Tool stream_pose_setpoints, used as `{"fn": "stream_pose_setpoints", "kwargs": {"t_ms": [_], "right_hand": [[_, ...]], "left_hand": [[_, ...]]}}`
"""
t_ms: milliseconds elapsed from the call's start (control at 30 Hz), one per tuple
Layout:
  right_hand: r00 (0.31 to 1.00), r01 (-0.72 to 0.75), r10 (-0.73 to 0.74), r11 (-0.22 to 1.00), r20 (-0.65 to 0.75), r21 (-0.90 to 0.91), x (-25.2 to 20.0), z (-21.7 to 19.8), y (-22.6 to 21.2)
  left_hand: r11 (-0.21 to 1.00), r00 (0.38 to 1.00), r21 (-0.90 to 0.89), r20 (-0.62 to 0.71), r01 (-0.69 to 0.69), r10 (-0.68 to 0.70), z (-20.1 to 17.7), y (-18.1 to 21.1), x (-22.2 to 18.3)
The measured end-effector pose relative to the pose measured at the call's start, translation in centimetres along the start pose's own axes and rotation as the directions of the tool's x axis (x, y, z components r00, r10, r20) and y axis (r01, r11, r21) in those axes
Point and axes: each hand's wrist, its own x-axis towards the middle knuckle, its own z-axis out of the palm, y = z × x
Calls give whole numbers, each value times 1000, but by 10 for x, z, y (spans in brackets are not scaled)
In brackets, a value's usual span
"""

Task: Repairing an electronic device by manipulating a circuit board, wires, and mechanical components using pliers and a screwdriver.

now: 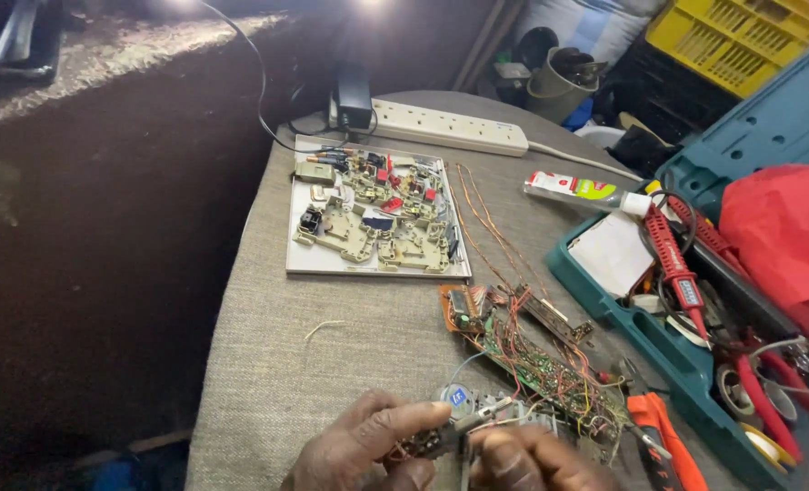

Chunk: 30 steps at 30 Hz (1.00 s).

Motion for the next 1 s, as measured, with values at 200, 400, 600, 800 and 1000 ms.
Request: {"fn": "stream_pose_setpoints", "kwargs": {"t_ms": [200, 400, 600, 800, 1000], "right_hand": [[947, 297, -258, 932, 193, -210, 50, 1, -99], [869, 415, -420, 907, 263, 78, 104, -11, -115], [811, 540, -540, 839, -227, -64, 107, -28, -125], [484, 741, -831, 556, -275, -377, 122, -74, -128], [403, 844, -914, 390, -46, -368, 126, -70, -124]], "left_hand": [[959, 997, 279, -69, 55, -38, -16, 25, 64], [897, 964, -365, 6, 248, -264, 10, 22, 145], [860, 901, -270, 155, 434, -406, 60, 8, 211], [885, 895, -211, 266, 416, -357, 113, 13, 235], [880, 928, -367, 326, 301, -181, 99, -16, 221]]}}
